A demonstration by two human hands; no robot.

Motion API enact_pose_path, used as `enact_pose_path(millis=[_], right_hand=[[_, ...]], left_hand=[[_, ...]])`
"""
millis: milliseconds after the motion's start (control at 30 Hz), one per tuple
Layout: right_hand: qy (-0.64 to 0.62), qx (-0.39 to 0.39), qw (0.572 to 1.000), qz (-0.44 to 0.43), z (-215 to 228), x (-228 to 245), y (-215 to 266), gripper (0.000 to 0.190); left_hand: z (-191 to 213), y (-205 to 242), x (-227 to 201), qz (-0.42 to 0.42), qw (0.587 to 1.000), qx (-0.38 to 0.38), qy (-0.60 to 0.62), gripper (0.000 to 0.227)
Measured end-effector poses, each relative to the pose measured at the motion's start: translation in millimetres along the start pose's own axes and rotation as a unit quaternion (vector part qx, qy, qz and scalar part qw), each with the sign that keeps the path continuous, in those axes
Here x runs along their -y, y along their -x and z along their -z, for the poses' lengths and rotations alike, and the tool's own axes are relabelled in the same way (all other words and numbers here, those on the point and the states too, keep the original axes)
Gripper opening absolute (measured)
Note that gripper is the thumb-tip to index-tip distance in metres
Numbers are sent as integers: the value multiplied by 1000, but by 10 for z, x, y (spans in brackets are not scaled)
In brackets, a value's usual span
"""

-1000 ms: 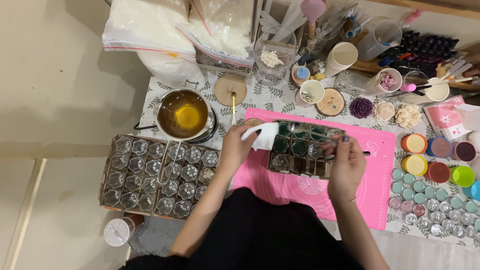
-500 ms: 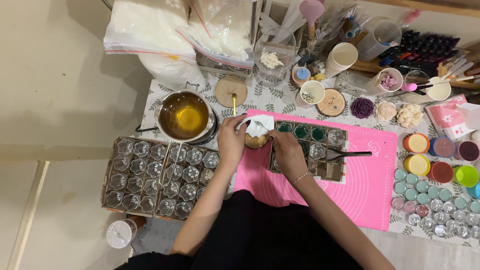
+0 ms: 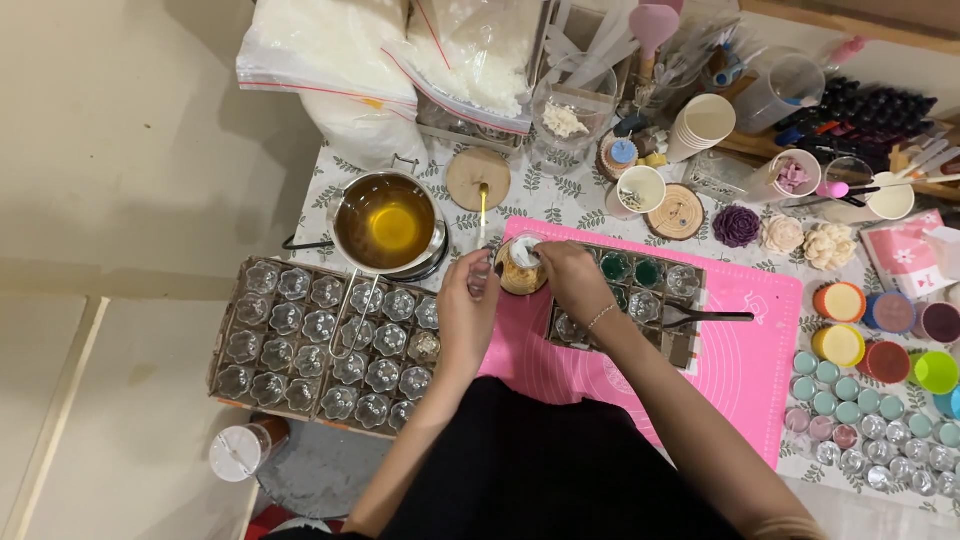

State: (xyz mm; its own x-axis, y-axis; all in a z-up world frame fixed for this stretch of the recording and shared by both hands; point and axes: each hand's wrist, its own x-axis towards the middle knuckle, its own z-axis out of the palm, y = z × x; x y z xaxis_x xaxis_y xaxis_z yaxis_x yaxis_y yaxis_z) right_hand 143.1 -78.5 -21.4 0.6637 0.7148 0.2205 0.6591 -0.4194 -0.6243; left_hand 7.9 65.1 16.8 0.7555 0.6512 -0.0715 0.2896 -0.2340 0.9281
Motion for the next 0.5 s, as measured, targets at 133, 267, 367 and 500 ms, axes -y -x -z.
enact_pose_path(millis=[133,267,367,500], right_hand=[[-20,22,999,-20,26,25,-4,19],[28,71,996,-52,86,-48,-95,17],[0,128,992,-15,220,9,-239,21],[15,226,973,38,279,-57,-383,22]], left_hand=[[65,82,2,-3,1000,12,-1,36],[101,158,69,23,999,37,-20,38],[139,195,58,58,996,71,-21,43],[69,140,5,-22,995,71,-68,53]])
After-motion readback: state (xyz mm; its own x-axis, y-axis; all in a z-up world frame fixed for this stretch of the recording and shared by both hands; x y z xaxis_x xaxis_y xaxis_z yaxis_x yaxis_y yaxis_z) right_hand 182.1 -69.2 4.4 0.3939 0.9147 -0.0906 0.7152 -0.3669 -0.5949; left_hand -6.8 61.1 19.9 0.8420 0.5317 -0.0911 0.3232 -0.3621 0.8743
